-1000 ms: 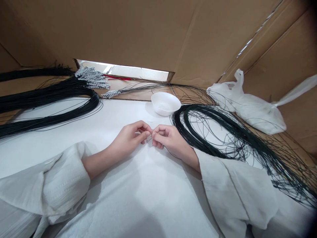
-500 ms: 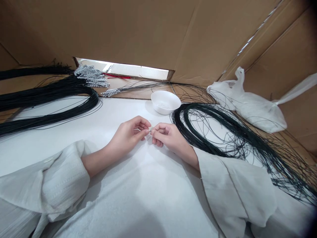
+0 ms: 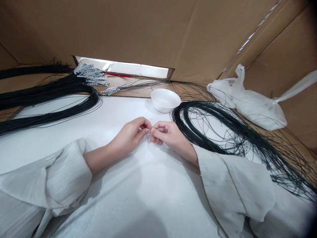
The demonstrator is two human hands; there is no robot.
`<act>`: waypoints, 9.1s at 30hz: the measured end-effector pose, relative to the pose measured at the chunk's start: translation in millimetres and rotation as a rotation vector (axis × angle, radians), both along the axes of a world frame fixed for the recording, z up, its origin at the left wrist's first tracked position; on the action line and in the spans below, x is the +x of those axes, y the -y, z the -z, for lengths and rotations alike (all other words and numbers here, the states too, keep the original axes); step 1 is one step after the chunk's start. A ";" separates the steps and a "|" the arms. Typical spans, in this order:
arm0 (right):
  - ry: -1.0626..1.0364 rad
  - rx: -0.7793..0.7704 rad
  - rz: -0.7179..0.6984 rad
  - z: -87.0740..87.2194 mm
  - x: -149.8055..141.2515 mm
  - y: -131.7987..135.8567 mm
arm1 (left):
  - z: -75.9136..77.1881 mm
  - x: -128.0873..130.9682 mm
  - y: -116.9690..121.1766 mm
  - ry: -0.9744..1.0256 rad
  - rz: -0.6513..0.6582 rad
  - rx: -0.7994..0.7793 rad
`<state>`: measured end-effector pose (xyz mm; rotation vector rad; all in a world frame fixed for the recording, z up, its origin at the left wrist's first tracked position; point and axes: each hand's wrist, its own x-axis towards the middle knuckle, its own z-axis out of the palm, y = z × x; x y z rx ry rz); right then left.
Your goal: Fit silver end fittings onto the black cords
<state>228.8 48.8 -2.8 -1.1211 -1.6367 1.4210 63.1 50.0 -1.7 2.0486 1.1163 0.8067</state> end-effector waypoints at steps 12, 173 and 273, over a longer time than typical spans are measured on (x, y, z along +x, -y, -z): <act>0.014 -0.030 0.013 -0.6 -3.6 -0.1 | 2.8 0.2 1.6 -0.104 -0.060 0.208; 0.005 0.040 0.076 -0.7 -9.1 11.9 | 3.7 14.4 24.0 0.593 -0.325 -0.434; 0.019 0.121 -0.014 12.0 -3.3 4.7 | 0.3 11.2 21.6 0.040 -0.235 0.050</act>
